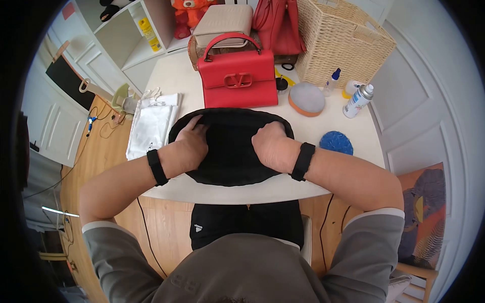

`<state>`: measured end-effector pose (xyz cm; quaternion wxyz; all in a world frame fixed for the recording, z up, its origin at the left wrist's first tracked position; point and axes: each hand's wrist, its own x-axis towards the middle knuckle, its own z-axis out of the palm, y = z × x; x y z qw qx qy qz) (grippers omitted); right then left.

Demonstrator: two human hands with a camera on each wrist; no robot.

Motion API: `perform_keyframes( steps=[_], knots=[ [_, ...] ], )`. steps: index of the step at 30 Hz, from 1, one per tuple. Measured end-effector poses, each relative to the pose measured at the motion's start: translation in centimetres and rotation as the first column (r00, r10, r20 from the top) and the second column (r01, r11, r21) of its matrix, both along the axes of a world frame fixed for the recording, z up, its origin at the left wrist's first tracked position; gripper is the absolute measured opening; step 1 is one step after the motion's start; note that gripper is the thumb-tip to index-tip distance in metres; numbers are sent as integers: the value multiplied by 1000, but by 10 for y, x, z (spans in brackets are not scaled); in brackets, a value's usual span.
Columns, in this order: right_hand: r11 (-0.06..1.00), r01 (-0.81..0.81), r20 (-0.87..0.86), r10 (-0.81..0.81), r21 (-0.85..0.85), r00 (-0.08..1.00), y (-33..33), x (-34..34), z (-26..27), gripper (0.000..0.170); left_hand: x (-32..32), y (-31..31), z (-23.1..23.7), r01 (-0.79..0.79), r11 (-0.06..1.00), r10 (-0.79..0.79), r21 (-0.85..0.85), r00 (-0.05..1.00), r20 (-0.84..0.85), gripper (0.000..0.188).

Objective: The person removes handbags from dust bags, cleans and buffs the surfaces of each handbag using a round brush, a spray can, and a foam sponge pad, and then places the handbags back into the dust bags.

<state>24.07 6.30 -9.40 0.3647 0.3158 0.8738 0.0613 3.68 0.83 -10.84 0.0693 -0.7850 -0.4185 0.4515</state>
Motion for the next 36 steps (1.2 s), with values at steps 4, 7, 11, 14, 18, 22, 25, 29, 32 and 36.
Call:
perform_keyframes(
  steps=[4,7,11,14,18,22,25,29,32,36],
  knots=[
    [1000,2,21,-2,-26,1000,1,2,2,31,2,6,6,42,997,-49,71,994,99,61],
    [998,-42,-45,40,-35,998,3,8,6,31,2,9,7,14,996,-40,83,947,318,61],
    [995,-103,-132,102,4,986,9,24,-14,34,-24,12,-22,106,941,-240,321,878,415,69],
    [986,-150,-325,166,76,931,13,35,-19,39,-29,14,-18,125,952,-245,280,859,449,77],
    [959,-225,-587,83,-174,806,26,33,-7,43,-20,18,13,-63,998,63,-21,792,608,70],
    [902,-218,-839,-228,-373,494,30,21,38,32,-21,14,29,-169,967,250,-190,495,832,50],
    [986,-11,-985,-163,-164,58,53,17,71,30,-26,7,55,-166,952,304,-259,373,877,34],
    [937,238,-965,263,257,7,134,19,64,42,-53,-14,56,-216,971,-44,101,254,966,22],
    [992,124,-989,-19,-1,144,180,16,58,52,-67,-32,51,-299,944,-62,138,249,966,27],
    [911,-10,-846,-378,-412,377,192,7,47,63,-77,-46,38,-398,917,127,-30,219,967,38]
  ],
)
